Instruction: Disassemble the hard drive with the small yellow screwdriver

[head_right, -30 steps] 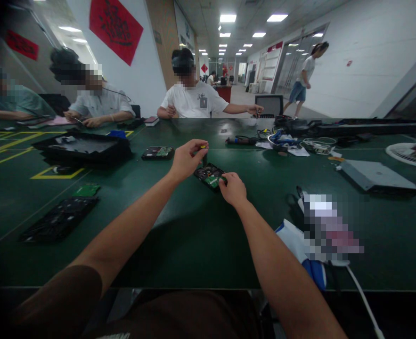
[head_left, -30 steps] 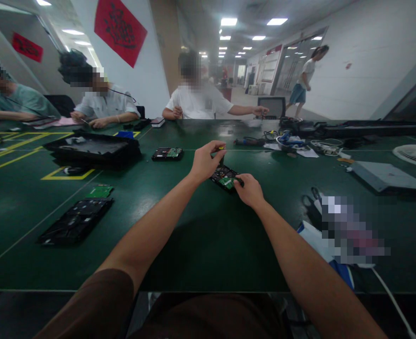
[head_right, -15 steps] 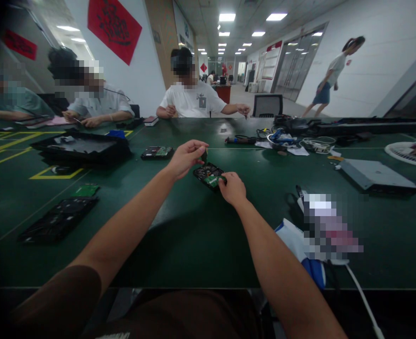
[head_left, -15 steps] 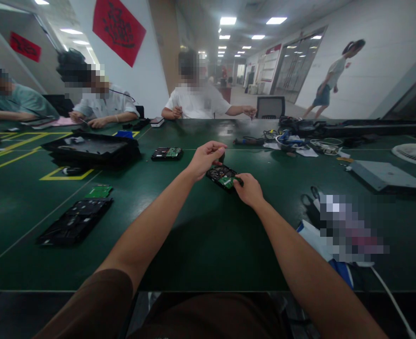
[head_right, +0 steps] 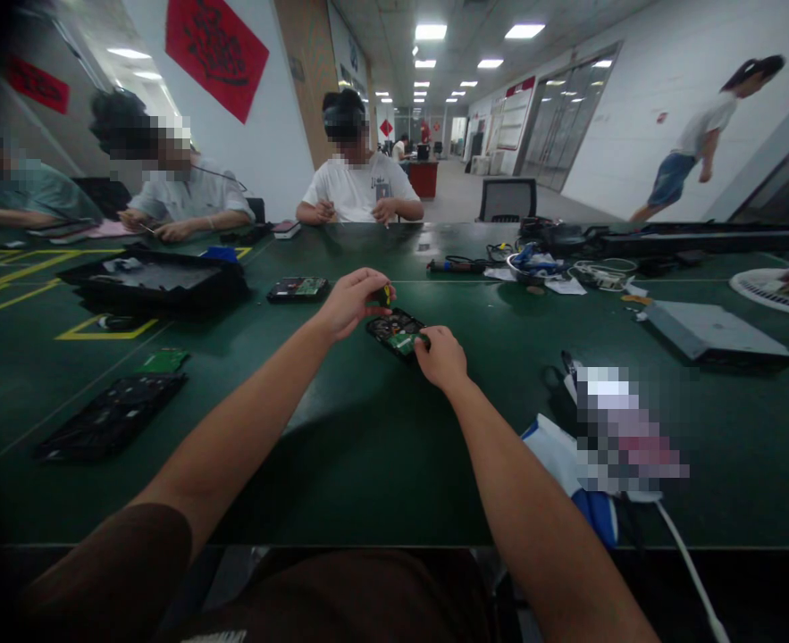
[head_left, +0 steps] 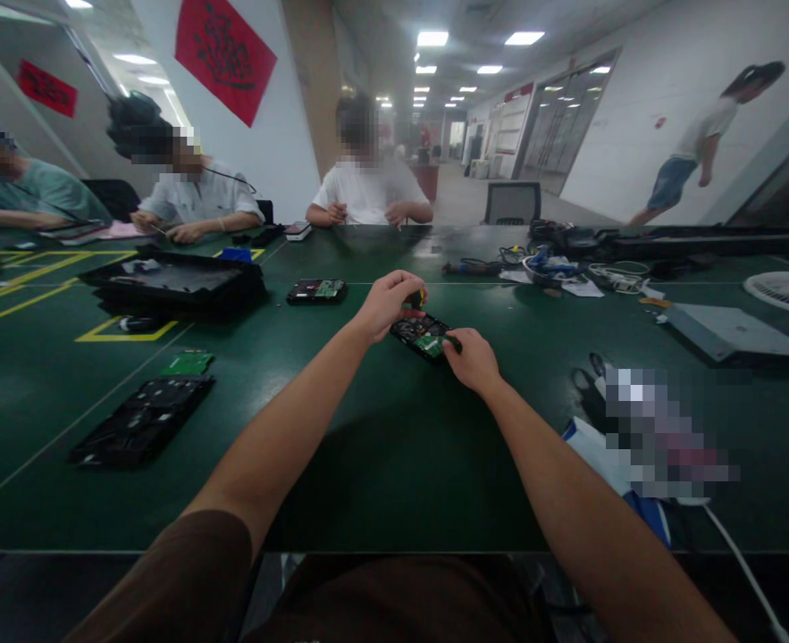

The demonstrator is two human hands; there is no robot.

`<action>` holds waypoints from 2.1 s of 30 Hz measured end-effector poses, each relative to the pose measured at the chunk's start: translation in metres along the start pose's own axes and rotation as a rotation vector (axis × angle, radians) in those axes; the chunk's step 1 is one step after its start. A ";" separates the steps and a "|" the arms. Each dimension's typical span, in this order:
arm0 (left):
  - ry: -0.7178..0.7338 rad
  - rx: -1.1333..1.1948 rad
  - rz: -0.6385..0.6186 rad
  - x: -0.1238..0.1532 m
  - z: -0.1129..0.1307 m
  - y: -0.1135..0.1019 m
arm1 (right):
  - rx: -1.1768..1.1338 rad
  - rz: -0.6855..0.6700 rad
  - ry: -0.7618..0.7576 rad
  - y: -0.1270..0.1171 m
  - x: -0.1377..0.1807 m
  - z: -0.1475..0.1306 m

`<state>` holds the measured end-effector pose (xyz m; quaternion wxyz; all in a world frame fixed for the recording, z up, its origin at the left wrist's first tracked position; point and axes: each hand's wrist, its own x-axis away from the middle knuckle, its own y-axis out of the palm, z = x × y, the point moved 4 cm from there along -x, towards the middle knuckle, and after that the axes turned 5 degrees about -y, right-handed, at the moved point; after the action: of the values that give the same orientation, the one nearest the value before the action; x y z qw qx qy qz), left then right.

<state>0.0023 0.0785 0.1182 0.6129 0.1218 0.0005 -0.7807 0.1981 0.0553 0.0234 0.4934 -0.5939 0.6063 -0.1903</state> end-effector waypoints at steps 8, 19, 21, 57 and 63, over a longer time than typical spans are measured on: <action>0.234 -0.403 0.066 -0.006 0.003 -0.001 | 0.001 0.004 -0.010 -0.001 0.000 -0.001; 0.100 -0.083 -0.015 -0.002 -0.001 0.005 | 0.005 -0.010 0.000 -0.001 0.000 0.000; 0.064 0.009 -0.026 -0.003 -0.004 0.004 | 0.010 -0.004 -0.006 0.000 0.000 0.000; 0.022 0.218 0.006 0.002 -0.016 0.020 | 0.009 0.018 -0.018 0.001 -0.001 0.000; 0.063 0.175 0.061 -0.001 -0.018 0.019 | 0.008 0.010 -0.012 0.002 -0.002 0.002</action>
<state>0.0244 0.0772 0.1036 0.6231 0.1991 -0.0521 -0.7546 0.1981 0.0577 0.0220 0.5004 -0.5900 0.6055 -0.1869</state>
